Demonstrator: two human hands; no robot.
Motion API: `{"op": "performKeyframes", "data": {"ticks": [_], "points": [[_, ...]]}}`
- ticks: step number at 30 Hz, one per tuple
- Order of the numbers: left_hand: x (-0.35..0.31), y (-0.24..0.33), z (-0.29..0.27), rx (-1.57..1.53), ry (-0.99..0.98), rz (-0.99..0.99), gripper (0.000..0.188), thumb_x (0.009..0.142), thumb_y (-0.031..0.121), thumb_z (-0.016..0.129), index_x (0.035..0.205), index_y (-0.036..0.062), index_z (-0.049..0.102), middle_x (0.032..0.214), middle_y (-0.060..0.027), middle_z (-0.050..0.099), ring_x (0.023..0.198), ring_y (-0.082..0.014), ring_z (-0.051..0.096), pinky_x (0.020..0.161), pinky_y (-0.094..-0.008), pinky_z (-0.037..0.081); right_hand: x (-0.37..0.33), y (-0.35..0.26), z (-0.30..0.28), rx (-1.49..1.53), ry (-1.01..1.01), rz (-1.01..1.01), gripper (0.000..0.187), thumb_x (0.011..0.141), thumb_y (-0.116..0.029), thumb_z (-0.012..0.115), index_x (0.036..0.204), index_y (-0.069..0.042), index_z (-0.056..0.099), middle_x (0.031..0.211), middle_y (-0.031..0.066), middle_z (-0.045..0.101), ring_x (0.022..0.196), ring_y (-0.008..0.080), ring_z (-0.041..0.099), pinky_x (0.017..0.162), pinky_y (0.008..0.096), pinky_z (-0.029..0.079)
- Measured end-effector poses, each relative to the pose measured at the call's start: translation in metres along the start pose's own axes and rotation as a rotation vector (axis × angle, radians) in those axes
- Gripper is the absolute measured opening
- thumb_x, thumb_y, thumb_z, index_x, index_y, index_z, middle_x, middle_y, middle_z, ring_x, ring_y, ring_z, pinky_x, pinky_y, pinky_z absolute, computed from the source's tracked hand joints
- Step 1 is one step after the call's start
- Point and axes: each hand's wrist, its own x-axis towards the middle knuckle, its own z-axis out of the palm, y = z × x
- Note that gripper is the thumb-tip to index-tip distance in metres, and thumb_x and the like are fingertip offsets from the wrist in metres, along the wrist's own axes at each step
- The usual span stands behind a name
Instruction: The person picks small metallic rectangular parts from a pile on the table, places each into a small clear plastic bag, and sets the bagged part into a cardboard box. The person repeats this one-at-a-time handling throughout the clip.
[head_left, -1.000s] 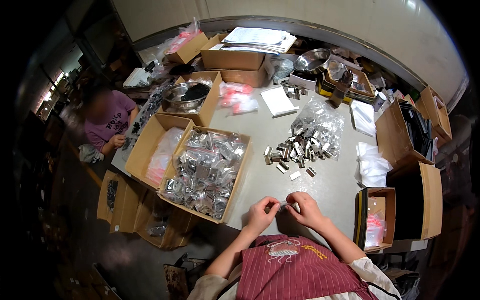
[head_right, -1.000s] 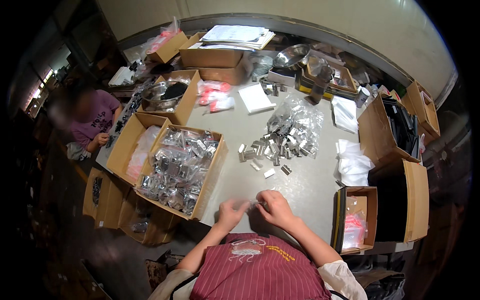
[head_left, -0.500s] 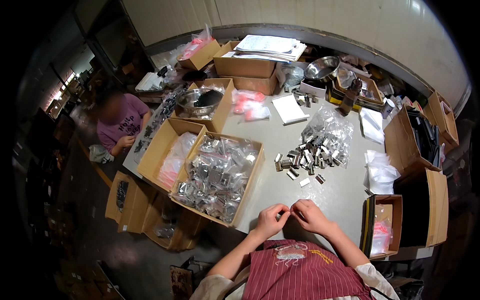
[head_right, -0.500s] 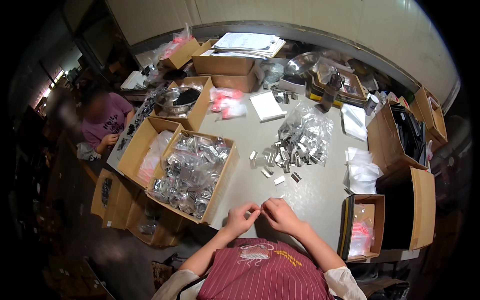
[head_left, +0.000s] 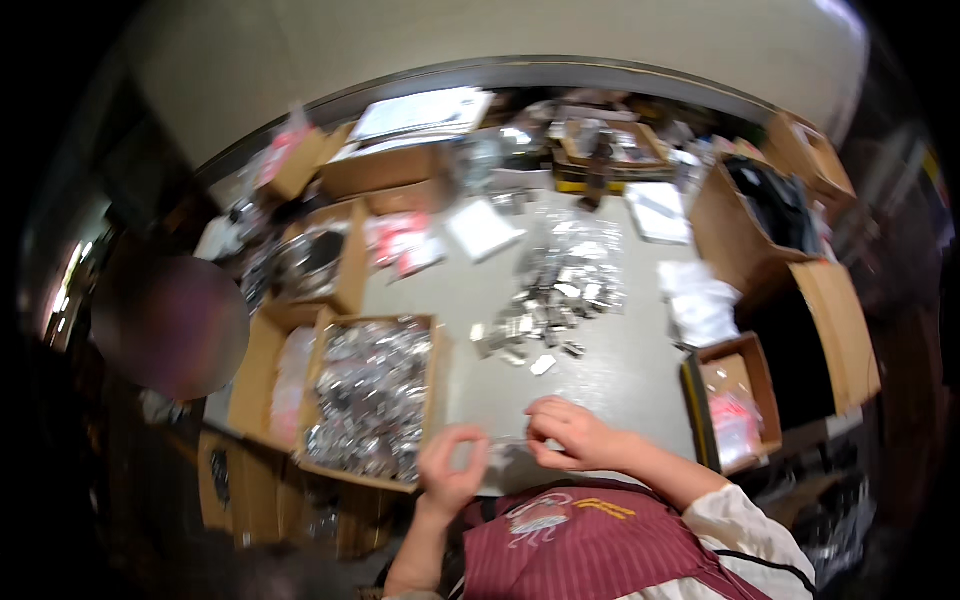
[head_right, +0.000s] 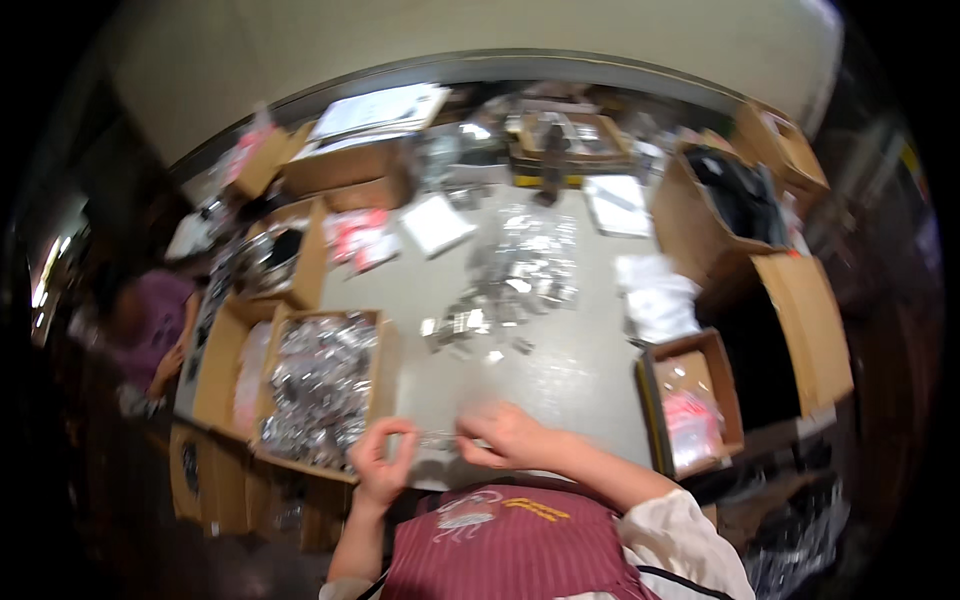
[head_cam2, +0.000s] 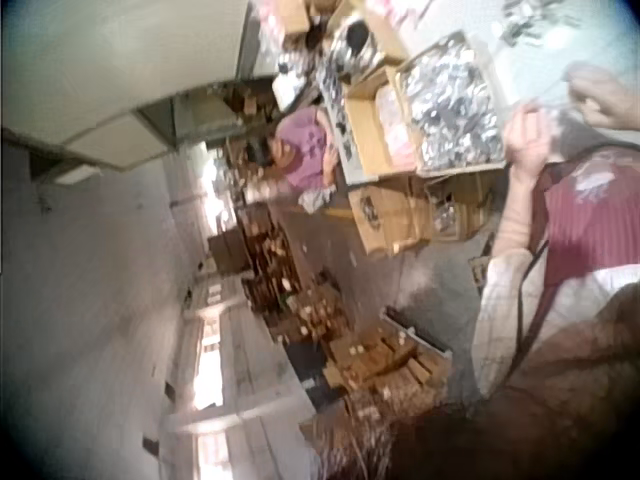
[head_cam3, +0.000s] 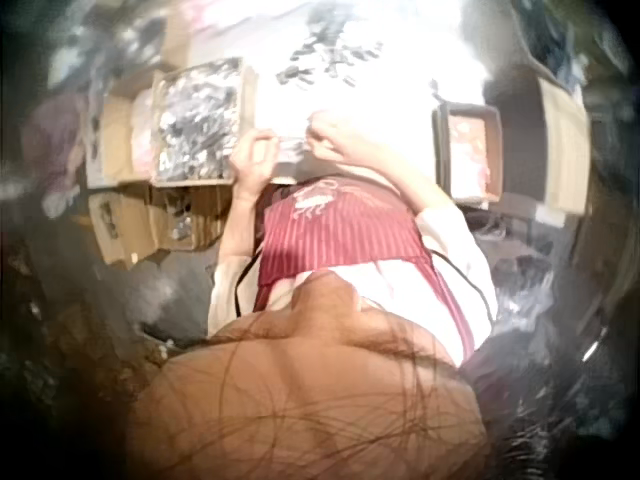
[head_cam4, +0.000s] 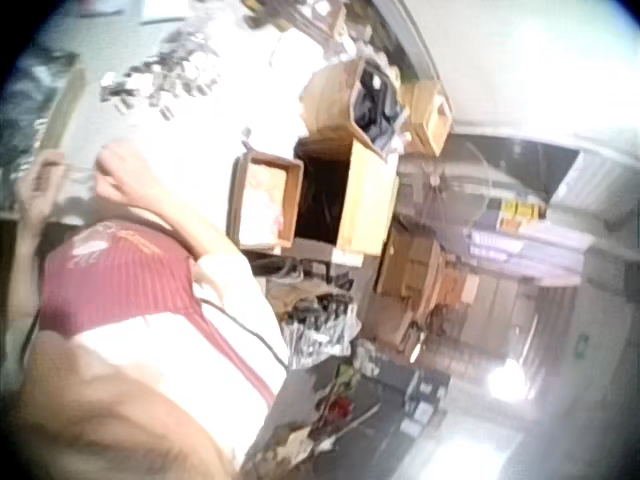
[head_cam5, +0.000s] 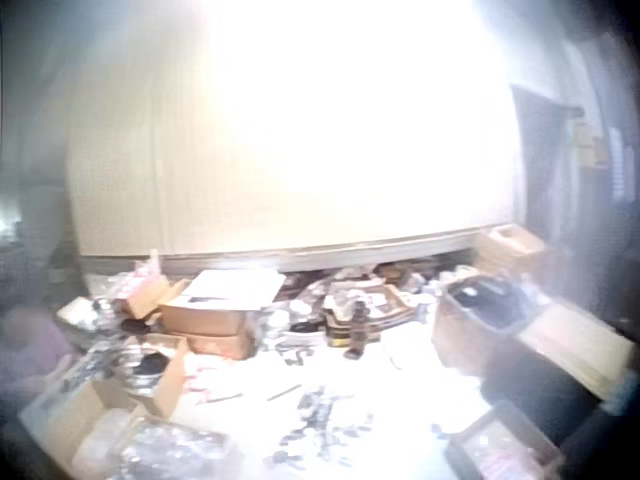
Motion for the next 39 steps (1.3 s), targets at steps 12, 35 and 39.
{"op": "performKeyframes", "data": {"ticks": [12, 35, 39], "points": [[0.037, -0.041, -0.056, -0.123, 0.501, -0.06, 0.015, 0.102, 0.006, 0.05, 0.11, -0.0041, 0.057, 0.11, -0.0128, 0.062, 0.107, -0.024, 0.059, 0.099, -0.0355, 0.046, -0.184, 0.102, -0.158, -0.876, 0.422, 1.119, 0.036, 0.079, -0.026, 0.072, 0.101, 0.001, 0.064, 0.096, 0.0254, 0.063, 0.096, 0.0433, 0.061, 0.086, 0.0497, 0.049], [0.02, 0.008, 0.135, -0.752, -0.416, -0.424, 0.018, 0.091, 0.005, 0.069, 0.108, -0.0001, 0.064, 0.094, -0.0068, 0.067, 0.08, -0.0136, 0.064, 0.071, -0.0272, 0.054, -0.088, -0.021, -0.059, 0.123, 0.296, 0.514, 0.031, 0.089, -0.012, 0.067, 0.115, -0.006, 0.051, 0.083, 0.0105, 0.062, 0.069, 0.0227, 0.061, 0.065, 0.0346, 0.049], [0.025, 0.015, 0.114, -0.605, -0.344, -0.404, 0.015, 0.095, 0.005, 0.066, 0.106, -0.004, 0.071, 0.089, -0.011, 0.073, 0.076, -0.0153, 0.067, 0.067, -0.0271, 0.054, -0.098, 0.001, -0.039, 0.239, 0.21, 0.578, 0.023, 0.093, -0.019, 0.066, 0.107, -0.004, 0.055, 0.082, 0.0082, 0.064, 0.072, 0.0213, 0.062, 0.067, 0.0346, 0.049]]}}
